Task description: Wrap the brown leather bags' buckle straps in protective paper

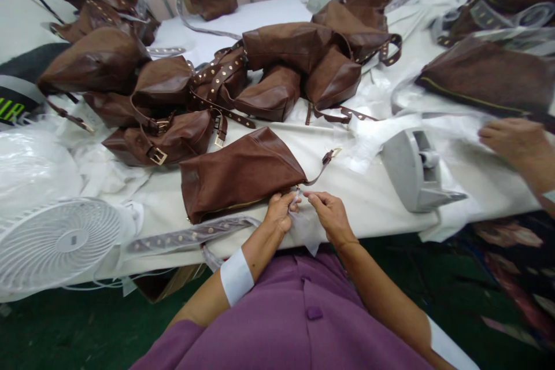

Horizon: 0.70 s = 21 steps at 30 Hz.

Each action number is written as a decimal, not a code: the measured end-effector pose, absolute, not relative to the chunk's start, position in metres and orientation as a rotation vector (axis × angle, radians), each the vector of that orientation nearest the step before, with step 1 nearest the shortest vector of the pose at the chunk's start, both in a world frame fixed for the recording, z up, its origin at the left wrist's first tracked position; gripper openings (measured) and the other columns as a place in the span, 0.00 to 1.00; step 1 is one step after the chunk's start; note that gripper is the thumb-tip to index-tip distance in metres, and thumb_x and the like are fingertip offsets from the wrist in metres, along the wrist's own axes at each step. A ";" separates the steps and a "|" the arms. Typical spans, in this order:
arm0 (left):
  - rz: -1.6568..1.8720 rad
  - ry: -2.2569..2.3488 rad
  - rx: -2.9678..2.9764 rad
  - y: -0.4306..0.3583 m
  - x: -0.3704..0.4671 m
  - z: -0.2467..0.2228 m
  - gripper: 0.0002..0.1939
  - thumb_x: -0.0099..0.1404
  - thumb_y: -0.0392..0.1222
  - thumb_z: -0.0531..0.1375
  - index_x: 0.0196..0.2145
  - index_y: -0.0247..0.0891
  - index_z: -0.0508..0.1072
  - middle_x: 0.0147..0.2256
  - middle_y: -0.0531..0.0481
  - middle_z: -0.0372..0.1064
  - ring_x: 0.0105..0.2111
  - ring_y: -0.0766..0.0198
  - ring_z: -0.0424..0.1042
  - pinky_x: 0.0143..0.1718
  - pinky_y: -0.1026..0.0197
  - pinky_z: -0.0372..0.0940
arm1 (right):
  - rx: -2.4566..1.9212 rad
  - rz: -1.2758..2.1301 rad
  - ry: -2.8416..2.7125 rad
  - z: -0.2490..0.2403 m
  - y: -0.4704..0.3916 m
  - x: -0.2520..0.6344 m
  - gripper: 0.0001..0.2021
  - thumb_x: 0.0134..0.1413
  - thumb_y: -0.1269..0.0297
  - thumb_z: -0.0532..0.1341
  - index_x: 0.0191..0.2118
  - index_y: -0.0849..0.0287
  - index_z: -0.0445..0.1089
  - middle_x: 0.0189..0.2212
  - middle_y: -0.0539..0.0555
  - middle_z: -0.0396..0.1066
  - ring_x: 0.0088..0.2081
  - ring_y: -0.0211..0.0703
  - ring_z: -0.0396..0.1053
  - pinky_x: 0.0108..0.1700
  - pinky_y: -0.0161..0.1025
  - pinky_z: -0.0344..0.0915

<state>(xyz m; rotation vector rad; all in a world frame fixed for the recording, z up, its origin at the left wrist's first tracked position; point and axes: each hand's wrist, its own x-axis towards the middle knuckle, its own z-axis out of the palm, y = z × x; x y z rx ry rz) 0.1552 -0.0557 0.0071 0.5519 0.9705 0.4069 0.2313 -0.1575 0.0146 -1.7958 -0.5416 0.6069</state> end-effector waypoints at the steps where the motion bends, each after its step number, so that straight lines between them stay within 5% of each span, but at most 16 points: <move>1: 0.423 0.972 0.568 -0.057 0.156 0.006 0.13 0.44 0.34 0.65 0.28 0.33 0.65 0.21 0.52 0.66 0.16 0.75 0.57 0.18 0.69 0.47 | -1.781 0.647 -0.506 0.012 -0.156 0.229 0.15 0.51 0.55 0.59 0.37 0.60 0.77 0.35 0.56 0.75 0.39 0.46 0.69 0.42 0.40 0.61; 12: 0.582 1.017 0.764 -0.070 0.154 -0.004 0.19 0.45 0.39 0.66 0.33 0.35 0.62 0.21 0.55 0.64 0.18 0.71 0.62 0.18 0.68 0.52 | -1.545 1.028 -0.100 0.015 -0.141 0.223 0.17 0.40 0.57 0.63 0.36 0.64 0.75 0.28 0.54 0.74 0.27 0.37 0.66 0.27 0.32 0.55; 21: 0.548 1.090 0.732 -0.074 0.152 0.019 0.22 0.40 0.36 0.70 0.32 0.33 0.67 0.23 0.54 0.69 0.22 0.68 0.68 0.24 0.68 0.61 | -1.373 1.126 -0.032 0.022 -0.128 0.222 0.11 0.31 0.63 0.67 0.21 0.63 0.68 0.12 0.43 0.57 0.15 0.27 0.51 0.18 0.30 0.46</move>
